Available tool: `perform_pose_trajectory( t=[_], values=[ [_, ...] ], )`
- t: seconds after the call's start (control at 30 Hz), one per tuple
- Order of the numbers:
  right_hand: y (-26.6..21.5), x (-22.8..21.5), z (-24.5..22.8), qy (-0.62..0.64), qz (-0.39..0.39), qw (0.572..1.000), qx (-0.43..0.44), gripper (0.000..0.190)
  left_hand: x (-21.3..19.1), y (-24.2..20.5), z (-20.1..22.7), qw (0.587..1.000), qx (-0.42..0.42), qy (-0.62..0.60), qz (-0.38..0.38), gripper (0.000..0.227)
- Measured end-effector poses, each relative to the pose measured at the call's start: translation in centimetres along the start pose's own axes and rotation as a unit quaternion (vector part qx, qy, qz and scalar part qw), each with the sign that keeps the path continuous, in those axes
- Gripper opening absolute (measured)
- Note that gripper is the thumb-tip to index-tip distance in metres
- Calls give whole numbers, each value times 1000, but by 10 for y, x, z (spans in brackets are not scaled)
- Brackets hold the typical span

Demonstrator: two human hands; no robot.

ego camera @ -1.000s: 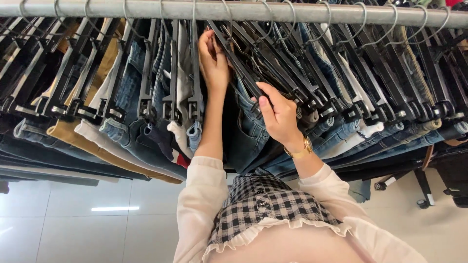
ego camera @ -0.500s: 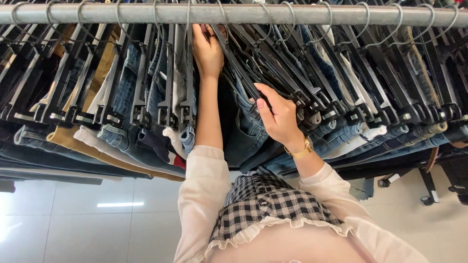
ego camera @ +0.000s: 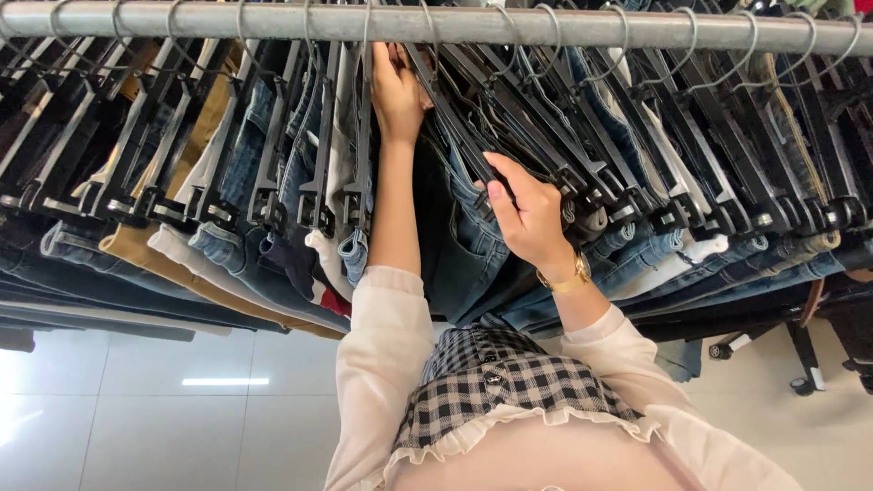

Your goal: Browsing through a rack of jeans, inspecting labels, and adjusting hangers to organize the display.

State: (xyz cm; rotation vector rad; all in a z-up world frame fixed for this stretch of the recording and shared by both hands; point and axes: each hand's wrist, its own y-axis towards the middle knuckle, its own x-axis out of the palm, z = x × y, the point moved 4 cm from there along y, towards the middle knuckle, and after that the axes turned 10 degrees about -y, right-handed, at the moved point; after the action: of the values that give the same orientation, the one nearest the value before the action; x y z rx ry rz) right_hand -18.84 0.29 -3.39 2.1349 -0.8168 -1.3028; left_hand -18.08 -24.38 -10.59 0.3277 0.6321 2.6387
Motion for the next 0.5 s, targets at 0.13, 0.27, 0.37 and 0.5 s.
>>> perform_pose_trajectory(
  t=[0.13, 0.27, 0.37, 0.5],
  values=[
    [-2, 0, 2, -7, 6, 1000, -4, 29, -3, 0, 11, 999, 5, 35, 8, 48],
    [0, 0, -1, -2, 2, 1000, 1, 30, 2, -25, 22, 998, -33, 46, 20, 46],
    [0, 0, -5, -1, 4, 1000, -4, 29, 4, -51, 28, 997, 46, 42, 39, 58],
    [2, -2, -10, 5, 11, 1000, -10, 29, 0, -69, 58, 988, 149, 27, 25, 49]
  ],
)
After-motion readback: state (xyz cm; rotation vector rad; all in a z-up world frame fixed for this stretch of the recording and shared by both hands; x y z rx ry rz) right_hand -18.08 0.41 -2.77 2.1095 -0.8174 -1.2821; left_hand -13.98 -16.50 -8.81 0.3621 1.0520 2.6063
